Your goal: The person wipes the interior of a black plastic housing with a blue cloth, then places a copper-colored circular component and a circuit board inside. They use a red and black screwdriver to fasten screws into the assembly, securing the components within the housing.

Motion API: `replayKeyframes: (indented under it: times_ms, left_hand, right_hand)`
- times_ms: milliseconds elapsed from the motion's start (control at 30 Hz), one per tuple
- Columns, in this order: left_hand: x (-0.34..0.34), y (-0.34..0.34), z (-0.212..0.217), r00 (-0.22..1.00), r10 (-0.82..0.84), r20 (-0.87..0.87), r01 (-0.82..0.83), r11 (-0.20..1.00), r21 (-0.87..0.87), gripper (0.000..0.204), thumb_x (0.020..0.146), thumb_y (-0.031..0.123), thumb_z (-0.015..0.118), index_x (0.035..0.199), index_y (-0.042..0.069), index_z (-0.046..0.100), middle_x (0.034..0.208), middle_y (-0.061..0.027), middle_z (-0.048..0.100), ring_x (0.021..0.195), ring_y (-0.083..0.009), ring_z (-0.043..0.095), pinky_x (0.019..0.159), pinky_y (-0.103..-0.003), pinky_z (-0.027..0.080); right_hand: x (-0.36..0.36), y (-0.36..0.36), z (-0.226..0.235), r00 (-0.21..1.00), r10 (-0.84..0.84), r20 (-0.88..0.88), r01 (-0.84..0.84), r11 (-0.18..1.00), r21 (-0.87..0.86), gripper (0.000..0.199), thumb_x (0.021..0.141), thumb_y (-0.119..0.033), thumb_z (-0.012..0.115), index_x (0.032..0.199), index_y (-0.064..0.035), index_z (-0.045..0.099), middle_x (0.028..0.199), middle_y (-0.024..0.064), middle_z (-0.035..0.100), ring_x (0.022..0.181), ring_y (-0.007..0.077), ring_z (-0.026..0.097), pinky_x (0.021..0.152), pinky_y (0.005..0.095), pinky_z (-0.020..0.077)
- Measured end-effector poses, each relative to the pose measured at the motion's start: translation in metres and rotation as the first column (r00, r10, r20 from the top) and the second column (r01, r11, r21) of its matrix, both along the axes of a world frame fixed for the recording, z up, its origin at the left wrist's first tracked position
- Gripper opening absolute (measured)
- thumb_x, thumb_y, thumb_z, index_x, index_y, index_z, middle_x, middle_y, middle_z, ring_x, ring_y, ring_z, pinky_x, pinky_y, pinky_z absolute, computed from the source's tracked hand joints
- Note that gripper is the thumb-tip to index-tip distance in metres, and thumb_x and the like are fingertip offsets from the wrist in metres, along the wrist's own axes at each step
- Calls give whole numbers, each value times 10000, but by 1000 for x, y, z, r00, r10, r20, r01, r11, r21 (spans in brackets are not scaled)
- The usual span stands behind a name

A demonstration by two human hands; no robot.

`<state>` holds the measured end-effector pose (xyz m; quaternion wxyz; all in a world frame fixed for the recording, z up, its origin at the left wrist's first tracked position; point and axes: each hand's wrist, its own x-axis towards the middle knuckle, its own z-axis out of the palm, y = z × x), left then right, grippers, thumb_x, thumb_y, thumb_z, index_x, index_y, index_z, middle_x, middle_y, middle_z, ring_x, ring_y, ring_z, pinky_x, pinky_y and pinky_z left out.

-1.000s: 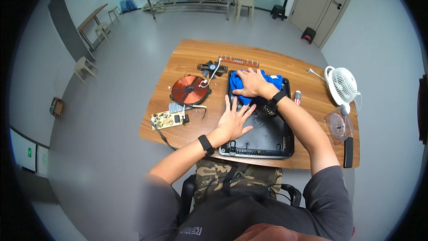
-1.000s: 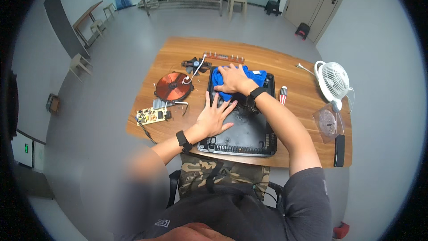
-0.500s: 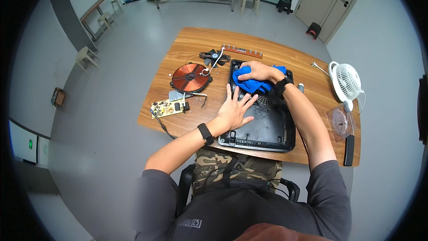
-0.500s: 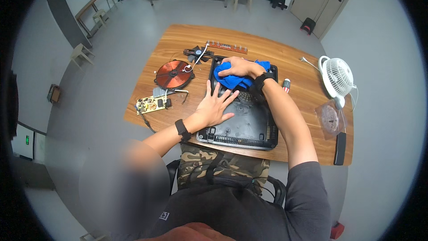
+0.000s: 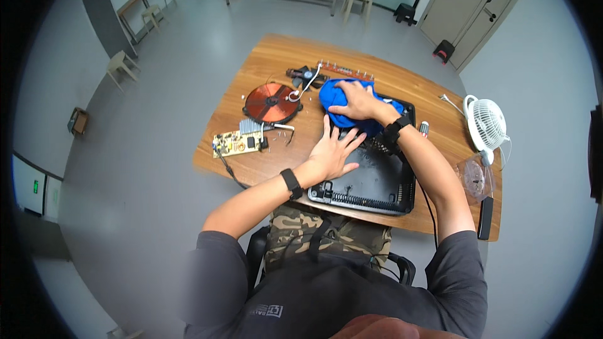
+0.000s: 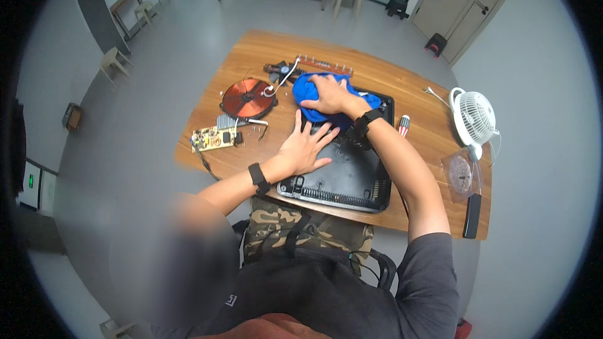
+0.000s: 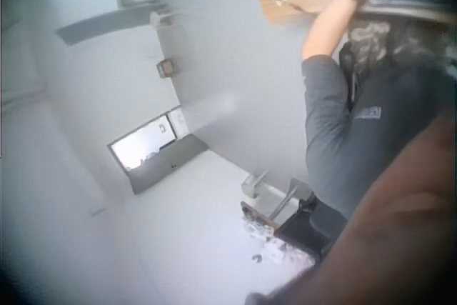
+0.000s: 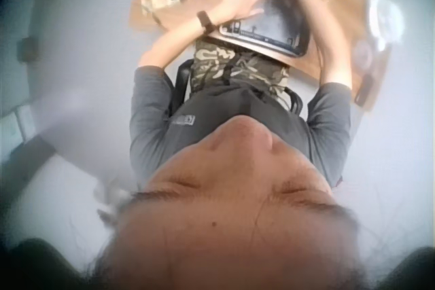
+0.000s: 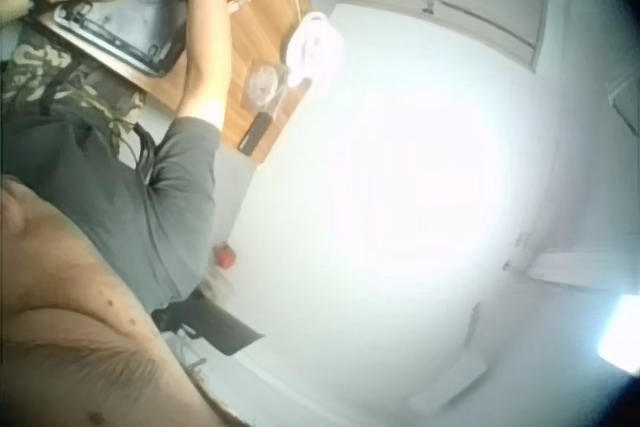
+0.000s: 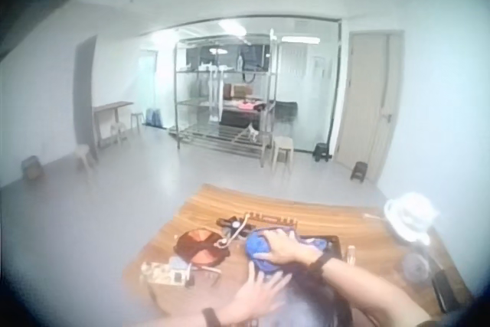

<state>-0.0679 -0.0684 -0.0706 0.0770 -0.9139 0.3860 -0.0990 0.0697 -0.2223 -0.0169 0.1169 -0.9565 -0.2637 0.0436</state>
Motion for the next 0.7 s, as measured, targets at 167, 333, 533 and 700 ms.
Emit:
replayKeyframes:
  times_ms: [167, 333, 533, 700]
  left_hand:
    - [-2, 0, 1, 1000, 4, -8, -4, 1000, 13, 809, 1014, 677, 328, 1642, 176, 234, 1620, -108, 391, 1323, -470, 500, 1142, -770, 137]
    - [0, 0, -3, 1000, 19, -7, -18, 1000, 24, 813, 1011, 683, 327, 1643, 181, 233, 1623, -101, 389, 1356, -475, 468, 1149, -767, 131]
    - [2, -2, 0, 998, 27, -56, -25, 999, 27, 822, 1002, 692, 344, 1644, 190, 235, 1640, -98, 366, 1371, -481, 447, 1157, -766, 121]
    - [1, -1, -2, 1000, 19, -7, -19, 1000, -9, 827, 993, 697, 358, 1641, 196, 249, 1646, -107, 350, 1392, -481, 420, 1149, -775, 129]
  right_hand:
    - [-2, 8, 4, 999, -3, -34, -2, 992, -125, 941, 776, -600, 757, 1507, -101, 439, 1429, 217, 571, 1410, 385, 439, 1098, 643, 288]
    - [-2, 19, 3, 991, 116, 60, -103, 976, -191, 805, 813, -439, 784, 1447, -63, 462, 1353, 210, 612, 1358, 376, 471, 1067, 658, 305]
    - [-2, 8, -9, 984, 119, 132, -106, 989, -102, 783, 812, -441, 803, 1410, -62, 471, 1273, 201, 644, 1285, 363, 524, 972, 592, 346]
    - [21, 1, -21, 993, 102, 53, -100, 995, -26, 662, 811, -361, 804, 1351, -126, 503, 1209, 190, 648, 1240, 385, 549, 983, 609, 341]
